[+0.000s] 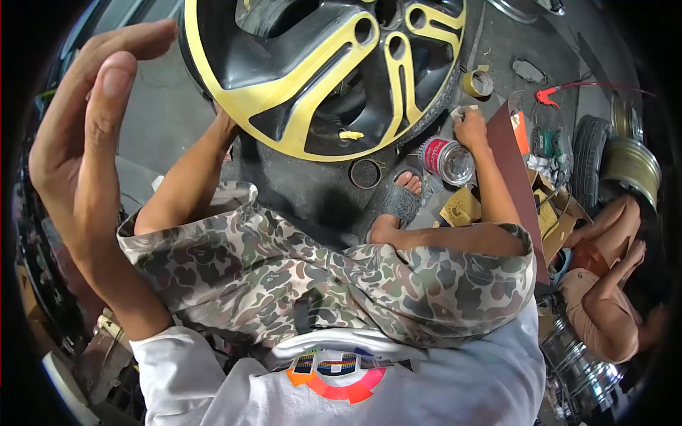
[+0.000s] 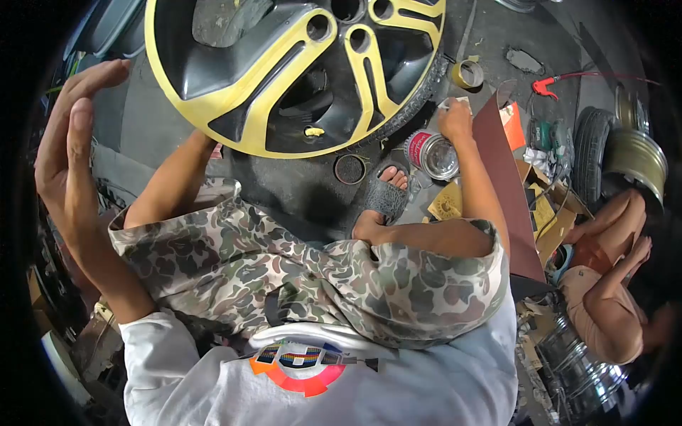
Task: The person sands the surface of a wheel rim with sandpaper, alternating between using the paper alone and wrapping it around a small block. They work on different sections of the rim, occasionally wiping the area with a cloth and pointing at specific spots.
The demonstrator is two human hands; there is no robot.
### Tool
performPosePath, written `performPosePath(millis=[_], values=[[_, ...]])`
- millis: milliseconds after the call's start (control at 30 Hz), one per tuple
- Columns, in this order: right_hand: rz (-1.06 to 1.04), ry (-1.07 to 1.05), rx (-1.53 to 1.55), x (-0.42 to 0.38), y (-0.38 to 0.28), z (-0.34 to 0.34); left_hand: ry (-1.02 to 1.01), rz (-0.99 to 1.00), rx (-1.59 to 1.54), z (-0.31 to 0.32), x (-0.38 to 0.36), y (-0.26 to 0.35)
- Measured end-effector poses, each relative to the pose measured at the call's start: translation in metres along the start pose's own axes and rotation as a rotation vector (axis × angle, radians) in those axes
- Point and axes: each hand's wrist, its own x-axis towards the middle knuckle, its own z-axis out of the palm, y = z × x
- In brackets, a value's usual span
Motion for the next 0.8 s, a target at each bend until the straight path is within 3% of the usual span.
performPosePath(millis=[100,167,233,267,367,500,567,700,800], values=[[0.087,-0.111,-0.088,0.020,0.048,0.027,0.005,-0.074,-0.012,-0.005,0.001,-0.020],[0.100,-0.181,-0.087,0.032,0.039,0.026,0.032,0.014,0.044,-0.015,-0.001,-0.030],[0.329,-0.138,-0.017,0.033,0.023,0.020,0.059,0.048,0.176,-0.014,-0.006,-0.016],[0.310,-0.142,-0.006,0.036,0.026,0.026,0.014,-0.092,0.136,-0.013,-0.005,-0.003],[0.149,-0.094,-0.064,0.037,0.037,0.037,0.079,-0.146,-0.218,0.005,0.002,-0.005],[0.179,-0.020,0.090,0.028,0.033,0.037,0.015,-0.147,-0.258,0.006,0.008,-0.006],[0.340,-0.024,0.172,0.025,0.029,0.035,-0.006,-0.139,-0.279,0.011,0.008,-0.008],[0.228,0.091,0.063,0.021,0.028,0.035,0.082,-0.213,-0.324,0.022,0.017,-0.016],[0.246,-0.008,0.030,0.024,0.026,0.034,0.241,-0.247,-0.318,0.023,0.038,-0.031]])
